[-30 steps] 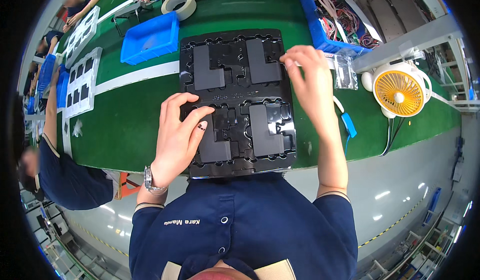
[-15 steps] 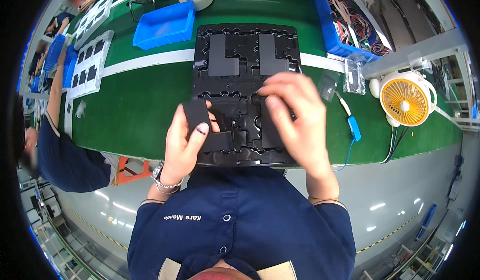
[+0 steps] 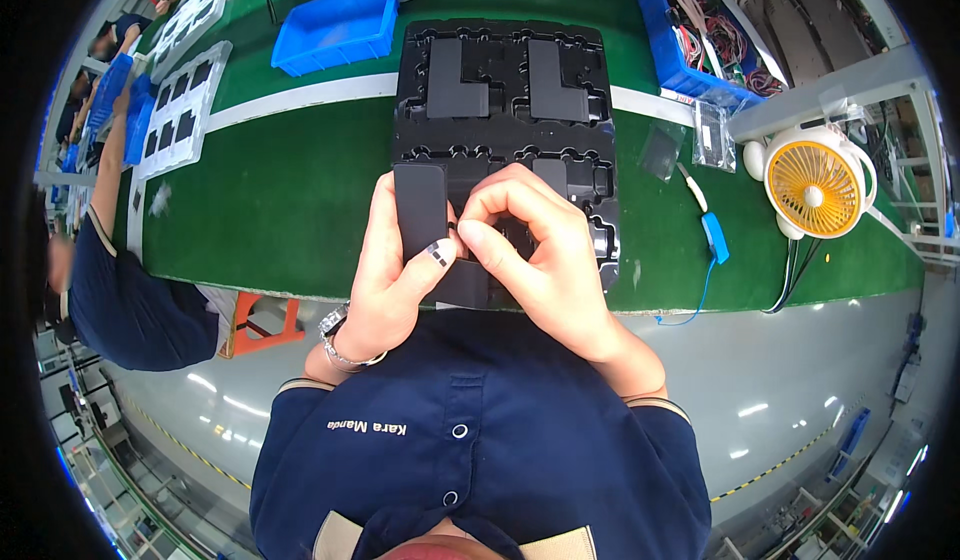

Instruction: Assembling small components into black plastic housing trays at a manufacturing workbench.

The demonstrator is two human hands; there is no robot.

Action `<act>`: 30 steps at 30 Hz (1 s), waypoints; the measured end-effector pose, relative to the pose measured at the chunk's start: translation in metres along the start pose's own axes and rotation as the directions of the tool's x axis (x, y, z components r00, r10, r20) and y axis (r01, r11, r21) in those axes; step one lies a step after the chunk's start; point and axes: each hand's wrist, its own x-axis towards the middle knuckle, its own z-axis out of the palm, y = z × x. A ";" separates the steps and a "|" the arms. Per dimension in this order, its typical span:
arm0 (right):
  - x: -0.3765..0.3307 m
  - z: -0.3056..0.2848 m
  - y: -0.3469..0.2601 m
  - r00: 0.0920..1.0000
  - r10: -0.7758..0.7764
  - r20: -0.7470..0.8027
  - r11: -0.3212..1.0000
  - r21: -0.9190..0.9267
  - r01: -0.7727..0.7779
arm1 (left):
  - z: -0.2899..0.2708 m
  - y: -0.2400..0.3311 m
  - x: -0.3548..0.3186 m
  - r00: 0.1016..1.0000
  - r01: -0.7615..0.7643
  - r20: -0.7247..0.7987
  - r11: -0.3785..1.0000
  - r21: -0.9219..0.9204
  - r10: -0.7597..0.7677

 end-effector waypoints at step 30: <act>-0.015 0.008 0.003 0.998 0.026 -0.051 0.999 0.036 -0.024 | 0.009 0.003 -0.009 0.998 -0.050 -0.018 0.955 0.292 0.058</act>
